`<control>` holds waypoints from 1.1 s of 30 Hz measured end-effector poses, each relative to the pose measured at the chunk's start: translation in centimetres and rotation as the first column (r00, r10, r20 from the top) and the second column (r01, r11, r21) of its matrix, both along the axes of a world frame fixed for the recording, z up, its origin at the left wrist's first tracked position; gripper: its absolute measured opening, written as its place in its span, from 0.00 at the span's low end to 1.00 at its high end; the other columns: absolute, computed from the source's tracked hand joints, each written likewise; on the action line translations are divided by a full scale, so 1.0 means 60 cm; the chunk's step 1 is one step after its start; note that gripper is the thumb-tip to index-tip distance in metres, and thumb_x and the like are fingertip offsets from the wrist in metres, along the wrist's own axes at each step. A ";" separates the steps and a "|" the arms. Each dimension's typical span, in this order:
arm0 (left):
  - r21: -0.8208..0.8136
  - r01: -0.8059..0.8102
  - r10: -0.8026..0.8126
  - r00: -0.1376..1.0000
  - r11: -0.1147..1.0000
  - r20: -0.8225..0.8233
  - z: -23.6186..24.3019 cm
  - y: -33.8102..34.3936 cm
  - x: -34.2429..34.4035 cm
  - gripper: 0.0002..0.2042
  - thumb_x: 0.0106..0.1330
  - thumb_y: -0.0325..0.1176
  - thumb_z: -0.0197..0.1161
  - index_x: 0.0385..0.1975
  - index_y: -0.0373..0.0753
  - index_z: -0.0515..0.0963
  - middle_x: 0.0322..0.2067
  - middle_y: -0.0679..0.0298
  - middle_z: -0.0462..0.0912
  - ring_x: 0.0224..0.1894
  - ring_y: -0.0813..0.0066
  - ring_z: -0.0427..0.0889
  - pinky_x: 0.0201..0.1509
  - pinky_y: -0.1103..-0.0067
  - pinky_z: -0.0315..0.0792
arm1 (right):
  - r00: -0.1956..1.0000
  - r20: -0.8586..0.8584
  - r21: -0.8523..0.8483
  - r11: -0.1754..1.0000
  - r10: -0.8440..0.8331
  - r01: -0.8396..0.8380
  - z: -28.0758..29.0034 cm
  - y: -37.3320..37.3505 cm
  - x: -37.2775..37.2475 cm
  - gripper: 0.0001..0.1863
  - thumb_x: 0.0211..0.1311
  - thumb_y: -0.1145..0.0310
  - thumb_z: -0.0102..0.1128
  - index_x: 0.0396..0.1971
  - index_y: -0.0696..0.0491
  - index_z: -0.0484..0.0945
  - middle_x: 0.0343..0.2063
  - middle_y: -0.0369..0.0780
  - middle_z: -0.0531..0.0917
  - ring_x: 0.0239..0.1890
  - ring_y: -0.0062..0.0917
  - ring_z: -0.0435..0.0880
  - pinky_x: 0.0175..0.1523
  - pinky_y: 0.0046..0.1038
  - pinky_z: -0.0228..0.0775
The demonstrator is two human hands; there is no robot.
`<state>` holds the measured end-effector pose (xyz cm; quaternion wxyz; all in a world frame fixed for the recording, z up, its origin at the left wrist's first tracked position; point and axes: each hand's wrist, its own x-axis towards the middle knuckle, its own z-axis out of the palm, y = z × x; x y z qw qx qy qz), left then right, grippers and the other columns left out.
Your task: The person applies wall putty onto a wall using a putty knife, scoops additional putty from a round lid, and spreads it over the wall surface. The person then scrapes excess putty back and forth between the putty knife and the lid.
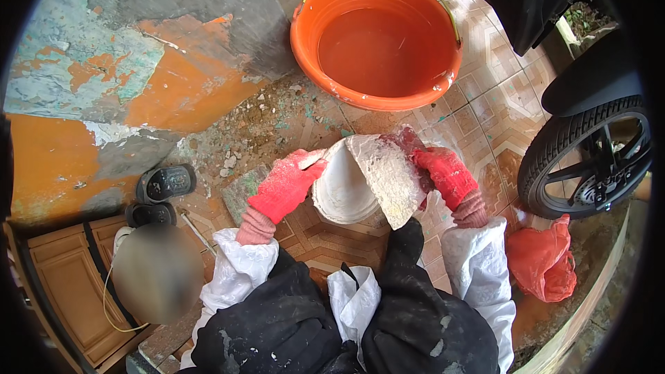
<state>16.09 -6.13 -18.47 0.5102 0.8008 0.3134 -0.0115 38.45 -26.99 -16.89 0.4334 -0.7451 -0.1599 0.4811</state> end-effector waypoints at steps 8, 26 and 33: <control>0.183 0.075 -0.090 0.993 0.980 0.077 0.005 0.003 0.002 0.16 0.63 0.41 0.57 0.45 0.38 0.77 0.36 0.50 0.78 0.39 0.55 0.78 0.43 0.68 0.70 | 0.709 0.624 0.120 0.856 0.329 -0.502 0.017 0.025 0.017 0.14 0.62 0.63 0.48 0.28 0.59 0.78 0.20 0.41 0.75 0.23 0.27 0.76 0.28 0.26 0.68; -0.593 -0.385 0.322 0.922 0.707 -0.214 -0.015 0.043 0.038 0.26 0.60 0.56 0.59 0.25 0.32 0.78 0.23 0.61 0.80 0.20 0.77 0.76 0.23 0.82 0.71 | 0.841 0.347 -0.261 0.904 0.416 -0.339 0.059 0.095 -0.026 0.19 0.61 0.59 0.50 0.30 0.63 0.76 0.16 0.49 0.79 0.17 0.36 0.81 0.24 0.33 0.73; -0.405 -0.100 -0.059 0.930 0.909 -0.363 -0.029 0.067 0.051 0.26 0.61 0.55 0.58 0.24 0.32 0.78 0.19 0.61 0.78 0.18 0.78 0.75 0.23 0.81 0.71 | 0.819 0.328 -0.322 0.871 0.471 -0.372 0.056 0.093 -0.048 0.19 0.61 0.58 0.50 0.30 0.61 0.76 0.18 0.50 0.79 0.21 0.39 0.82 0.27 0.36 0.73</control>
